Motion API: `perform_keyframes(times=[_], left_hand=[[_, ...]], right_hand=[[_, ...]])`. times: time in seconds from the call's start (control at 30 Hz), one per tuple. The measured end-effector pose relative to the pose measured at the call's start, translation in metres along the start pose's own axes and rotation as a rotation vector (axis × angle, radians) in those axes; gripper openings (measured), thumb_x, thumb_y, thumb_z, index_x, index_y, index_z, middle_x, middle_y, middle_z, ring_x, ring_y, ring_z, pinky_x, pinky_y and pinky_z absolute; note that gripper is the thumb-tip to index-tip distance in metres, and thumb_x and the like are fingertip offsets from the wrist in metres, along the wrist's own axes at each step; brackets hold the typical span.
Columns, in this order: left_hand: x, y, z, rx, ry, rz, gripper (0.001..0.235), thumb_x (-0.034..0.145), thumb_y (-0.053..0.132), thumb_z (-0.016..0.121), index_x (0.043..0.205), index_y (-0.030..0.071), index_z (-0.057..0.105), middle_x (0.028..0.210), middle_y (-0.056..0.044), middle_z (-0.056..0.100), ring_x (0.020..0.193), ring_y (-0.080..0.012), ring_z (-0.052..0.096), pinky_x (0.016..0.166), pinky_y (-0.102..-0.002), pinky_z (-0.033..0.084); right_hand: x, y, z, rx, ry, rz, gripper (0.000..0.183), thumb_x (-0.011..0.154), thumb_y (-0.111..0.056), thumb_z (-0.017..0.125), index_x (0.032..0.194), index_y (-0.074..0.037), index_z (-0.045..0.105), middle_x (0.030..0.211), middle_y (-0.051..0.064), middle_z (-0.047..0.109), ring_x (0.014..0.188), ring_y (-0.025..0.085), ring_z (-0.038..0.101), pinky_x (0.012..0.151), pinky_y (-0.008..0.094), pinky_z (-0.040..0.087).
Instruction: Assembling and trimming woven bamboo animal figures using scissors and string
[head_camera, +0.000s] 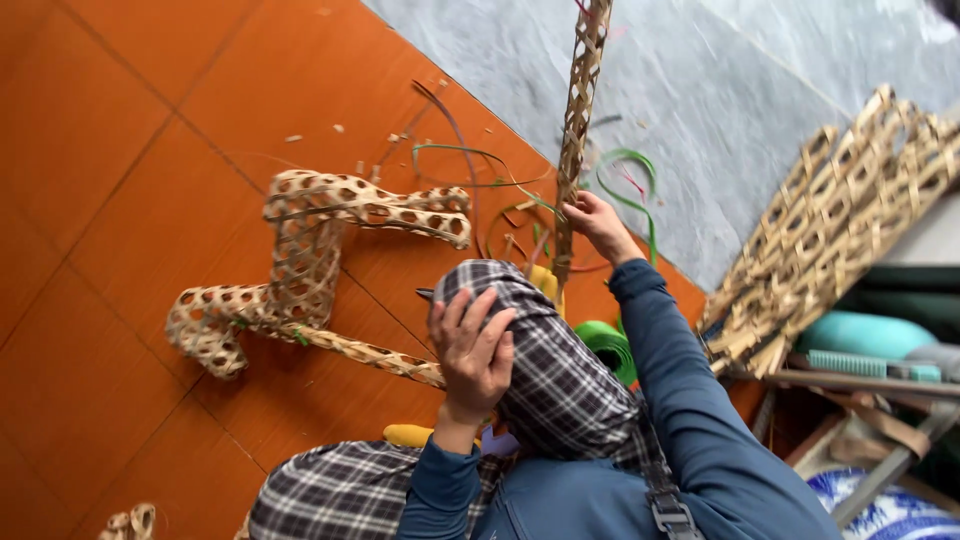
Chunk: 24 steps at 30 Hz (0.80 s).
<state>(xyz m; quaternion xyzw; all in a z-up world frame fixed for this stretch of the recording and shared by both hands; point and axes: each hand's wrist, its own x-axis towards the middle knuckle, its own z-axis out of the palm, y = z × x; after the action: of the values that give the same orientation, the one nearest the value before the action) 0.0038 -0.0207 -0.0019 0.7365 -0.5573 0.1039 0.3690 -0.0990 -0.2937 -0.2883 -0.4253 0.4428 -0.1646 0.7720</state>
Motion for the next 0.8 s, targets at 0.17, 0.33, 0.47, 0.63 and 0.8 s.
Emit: perform_keyframes(times=[0.17,0.33,0.47,0.63,0.8], left_hand=[[0.006,-0.001,-0.025,-0.157,-0.009,-0.022,0.022,0.104,0.019,0.069,0.122,0.017,0.081,0.149,-0.009,0.07,0.147,-0.0325,0.056,0.132,-0.05,0.023],[-0.001,-0.035,-0.067,-0.247,0.005,-0.104,0.017,0.101,0.009,0.073,0.115,0.015,0.082,0.132,-0.009,0.078,0.127,-0.0359,0.071,0.116,-0.052,0.05],[-0.011,-0.091,-0.085,0.0,0.044,-0.1,0.017,0.103,0.015,0.072,0.118,0.017,0.08,0.127,-0.006,0.077,0.126,-0.029,0.072,0.112,-0.048,0.052],[-0.038,-0.187,-0.135,0.181,0.21,-0.223,0.038,0.101,0.01,0.072,0.139,0.011,0.071,0.142,-0.019,0.066,0.134,-0.0435,0.064,0.109,-0.053,0.054],[-0.03,-0.202,-0.229,-0.198,0.544,-0.845,0.104,0.11,0.05,0.071,0.173,-0.002,0.008,0.163,-0.051,0.025,0.124,-0.0537,0.068,0.103,-0.06,0.061]], right_hand=[[-0.021,-0.09,0.037,0.136,-0.246,-0.196,0.032,0.11,-0.007,0.069,0.141,-0.012,0.063,0.117,0.006,0.072,0.099,0.014,0.071,0.09,0.032,0.065],[-0.015,-0.188,0.105,-0.305,-0.339,-0.534,0.048,0.109,-0.007,0.074,0.152,-0.013,0.054,0.113,0.006,0.072,0.097,0.014,0.067,0.086,0.031,0.061],[-0.065,-0.254,0.185,-1.529,0.056,-0.888,0.034,0.109,-0.03,0.079,0.139,-0.02,0.068,0.106,0.015,0.074,0.093,0.038,0.076,0.076,0.05,0.063],[-0.109,-0.261,0.267,-1.516,-0.159,-0.999,0.039,0.104,-0.02,0.08,0.141,-0.024,0.072,0.102,0.009,0.07,0.079,0.042,0.078,0.068,0.055,0.064],[-0.138,-0.233,0.3,-1.289,-0.46,-1.138,0.034,0.106,-0.028,0.074,0.14,-0.028,0.073,0.101,0.01,0.074,0.088,0.044,0.078,0.075,0.056,0.063]])
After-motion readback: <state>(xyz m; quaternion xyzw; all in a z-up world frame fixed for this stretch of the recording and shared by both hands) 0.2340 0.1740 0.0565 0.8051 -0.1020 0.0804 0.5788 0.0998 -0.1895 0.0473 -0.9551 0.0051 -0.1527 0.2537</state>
